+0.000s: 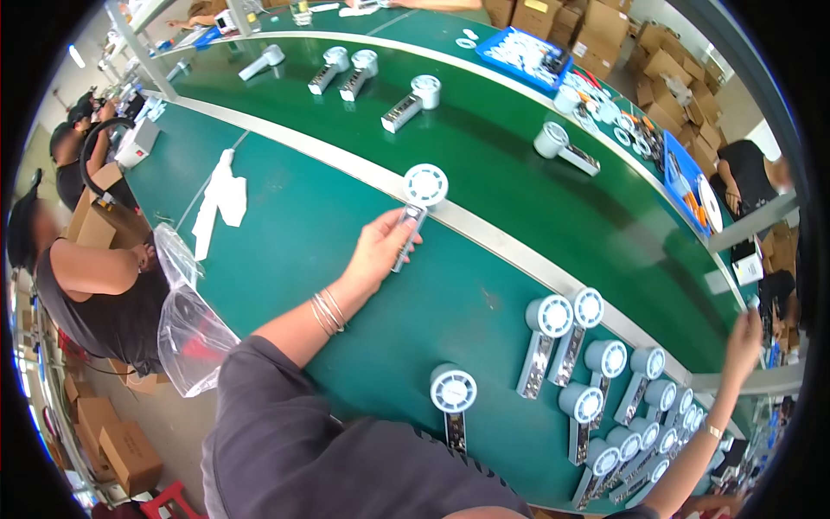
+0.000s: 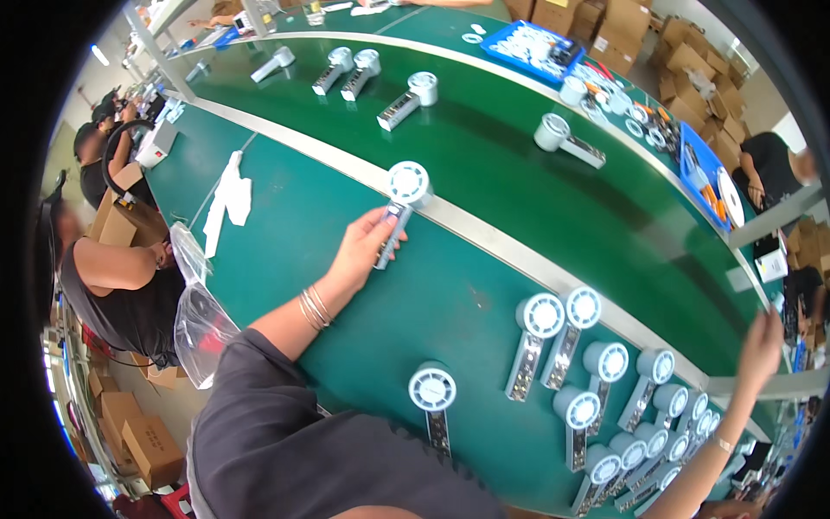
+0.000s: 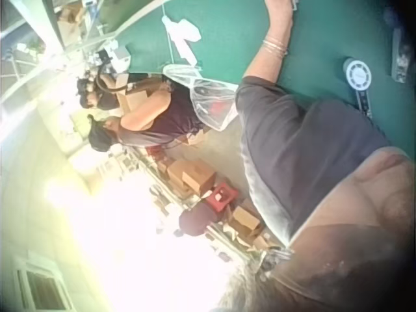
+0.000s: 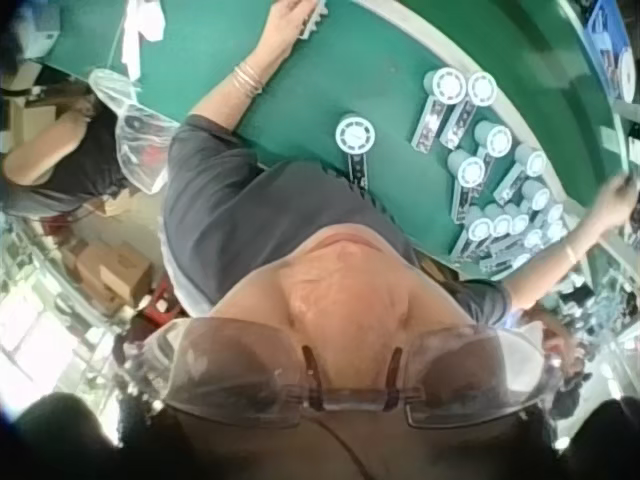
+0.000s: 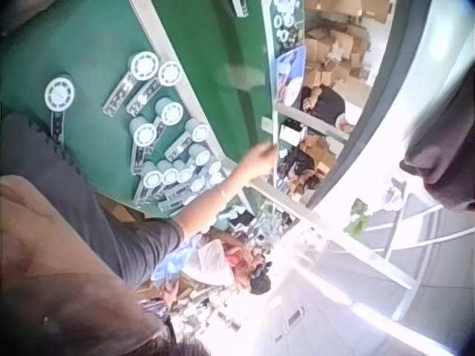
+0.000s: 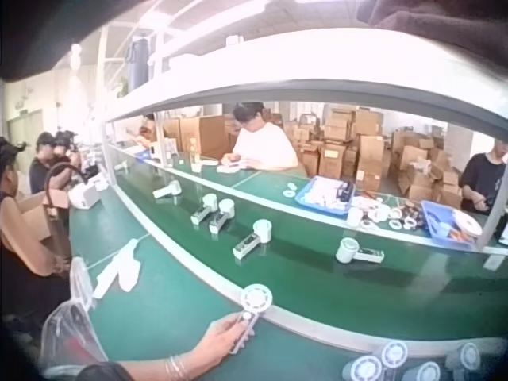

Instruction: The person assembles small handheld electronic devices on a green workbench. They pick up circuit boards and white plastic housings, attach the housings to the boards, and place the completed units in a row. The person occasionally picks up two units to compare them side-by-side before continuing the assembly.

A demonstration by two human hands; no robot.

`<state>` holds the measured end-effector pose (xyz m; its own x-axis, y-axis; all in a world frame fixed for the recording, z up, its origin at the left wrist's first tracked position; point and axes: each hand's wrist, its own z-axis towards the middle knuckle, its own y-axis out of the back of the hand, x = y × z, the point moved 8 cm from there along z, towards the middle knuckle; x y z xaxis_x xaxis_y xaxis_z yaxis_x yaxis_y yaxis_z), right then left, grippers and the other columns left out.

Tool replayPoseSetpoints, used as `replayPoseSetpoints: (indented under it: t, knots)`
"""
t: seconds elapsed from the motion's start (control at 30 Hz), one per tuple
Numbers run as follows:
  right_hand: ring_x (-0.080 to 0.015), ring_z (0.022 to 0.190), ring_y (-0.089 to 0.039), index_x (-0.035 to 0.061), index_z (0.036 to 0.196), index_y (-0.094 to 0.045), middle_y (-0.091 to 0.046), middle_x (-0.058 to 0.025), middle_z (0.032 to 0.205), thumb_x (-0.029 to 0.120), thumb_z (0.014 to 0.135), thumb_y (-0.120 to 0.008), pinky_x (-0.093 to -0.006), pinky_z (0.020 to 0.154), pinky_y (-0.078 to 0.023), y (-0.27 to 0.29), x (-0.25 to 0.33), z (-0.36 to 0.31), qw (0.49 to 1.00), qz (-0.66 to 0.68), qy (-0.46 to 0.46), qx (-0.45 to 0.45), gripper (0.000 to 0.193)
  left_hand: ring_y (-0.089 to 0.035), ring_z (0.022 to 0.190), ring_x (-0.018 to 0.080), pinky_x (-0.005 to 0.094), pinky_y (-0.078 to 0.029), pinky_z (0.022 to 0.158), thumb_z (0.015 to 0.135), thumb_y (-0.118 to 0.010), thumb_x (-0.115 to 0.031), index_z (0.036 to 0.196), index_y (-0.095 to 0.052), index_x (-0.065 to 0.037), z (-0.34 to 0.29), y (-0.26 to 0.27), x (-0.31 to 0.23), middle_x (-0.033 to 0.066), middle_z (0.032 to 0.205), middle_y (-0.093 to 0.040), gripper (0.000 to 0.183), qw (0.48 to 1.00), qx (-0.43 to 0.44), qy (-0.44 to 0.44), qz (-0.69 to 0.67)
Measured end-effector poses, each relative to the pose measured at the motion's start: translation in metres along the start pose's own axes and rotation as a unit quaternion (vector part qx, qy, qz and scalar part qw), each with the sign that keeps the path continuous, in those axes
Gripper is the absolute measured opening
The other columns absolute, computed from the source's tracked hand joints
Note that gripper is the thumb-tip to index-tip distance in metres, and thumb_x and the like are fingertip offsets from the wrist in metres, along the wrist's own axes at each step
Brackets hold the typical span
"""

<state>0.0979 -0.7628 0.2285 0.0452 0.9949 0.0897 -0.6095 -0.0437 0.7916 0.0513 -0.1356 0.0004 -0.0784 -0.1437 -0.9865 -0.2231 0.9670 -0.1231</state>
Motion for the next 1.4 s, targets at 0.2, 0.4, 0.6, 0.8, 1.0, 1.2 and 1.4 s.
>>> replayPoseSetpoints:
  t: [0.2,0.4,0.6,0.8,1.0,1.2,1.4]
  knots:
    - [-0.0312,0.124,-0.038,-0.0036,0.126,-0.040,-0.044,-0.0191,0.130,0.010,0.074,-0.060,-0.0371,0.098,-0.038,-0.218,0.256,0.042,0.959,-0.052,0.199,0.196,0.058,-0.052,0.066,0.0054,0.0197,-0.045,0.056,0.092,-0.051,-0.022,0.119,-0.051,-0.002,0.003,-0.002,0.004,0.0017,0.080,-0.060,0.033,0.999,0.009,-0.015,-0.051]
    - [-0.0304,0.117,-0.045,0.0011,0.114,-0.044,-0.048,-0.0182,0.121,0.005,0.074,-0.056,-0.0406,0.093,-0.043,-0.328,0.329,0.062,0.942,-0.019,0.079,0.327,0.042,-0.049,0.067,0.0041,0.0192,-0.041,0.053,0.090,-0.054,-0.020,0.118,-0.050,-0.002,-0.003,0.002,-0.004,0.0001,0.080,-0.058,0.034,0.998,0.016,-0.037,-0.055]
    - [-0.0337,0.097,-0.060,0.0016,0.104,-0.055,-0.063,-0.0179,0.098,0.019,0.070,-0.062,-0.0425,0.085,-0.046,-0.305,0.345,0.045,0.926,-0.062,0.086,0.363,0.039,-0.051,0.077,0.0056,0.0207,-0.043,0.063,0.086,-0.058,-0.011,0.117,-0.048,-0.001,-0.003,-0.005,-0.011,0.0011,0.093,-0.058,0.034,0.995,0.036,-0.058,-0.074]
    - [-0.0350,0.081,-0.063,-0.0051,0.094,-0.052,-0.062,-0.0253,0.087,0.023,0.073,-0.057,-0.0426,0.069,-0.050,-0.256,0.366,0.030,0.939,0.127,0.013,0.320,0.035,-0.053,0.074,0.0058,0.0204,-0.044,0.056,0.086,-0.059,-0.014,0.117,-0.047,-0.003,-0.001,0.000,-0.005,0.0018,0.089,-0.059,0.035,0.997,0.016,-0.063,-0.051]
    - [-0.0068,0.047,-0.045,0.0045,0.082,-0.052,-0.049,-0.0007,0.060,0.044,0.084,-0.057,-0.0223,0.041,-0.035,-0.102,0.369,-0.063,0.753,0.549,-0.135,0.337,0.040,-0.054,0.069,0.0079,0.0195,-0.044,0.054,0.091,-0.050,-0.016,0.112,-0.047,-0.001,-0.010,-0.001,-0.002,0.0073,0.087,-0.061,0.027,0.994,0.035,-0.042,-0.093]
    - [-0.0102,0.063,-0.053,0.0005,0.097,-0.055,-0.055,-0.0046,0.074,0.031,0.095,-0.044,-0.0228,0.058,-0.045,-0.045,0.330,-0.197,0.688,0.650,-0.211,0.245,0.032,-0.051,0.075,0.0072,0.0197,-0.044,0.054,0.091,-0.050,-0.017,0.120,-0.043,0.000,-0.037,-0.033,0.002,0.0070,0.092,-0.058,0.035,0.989,0.087,-0.022,-0.114]
    - [-0.0080,0.055,-0.047,0.0008,0.101,-0.050,-0.051,-0.0026,0.070,0.025,0.093,-0.048,-0.0217,0.049,-0.040,-0.072,0.340,-0.225,0.625,0.682,-0.218,0.311,0.025,-0.051,0.076,0.0070,0.0198,-0.045,0.055,0.091,-0.051,-0.017,0.121,-0.042,-0.001,-0.055,-0.058,0.008,0.0067,0.093,-0.058,0.035,0.991,0.092,-0.018,-0.092]
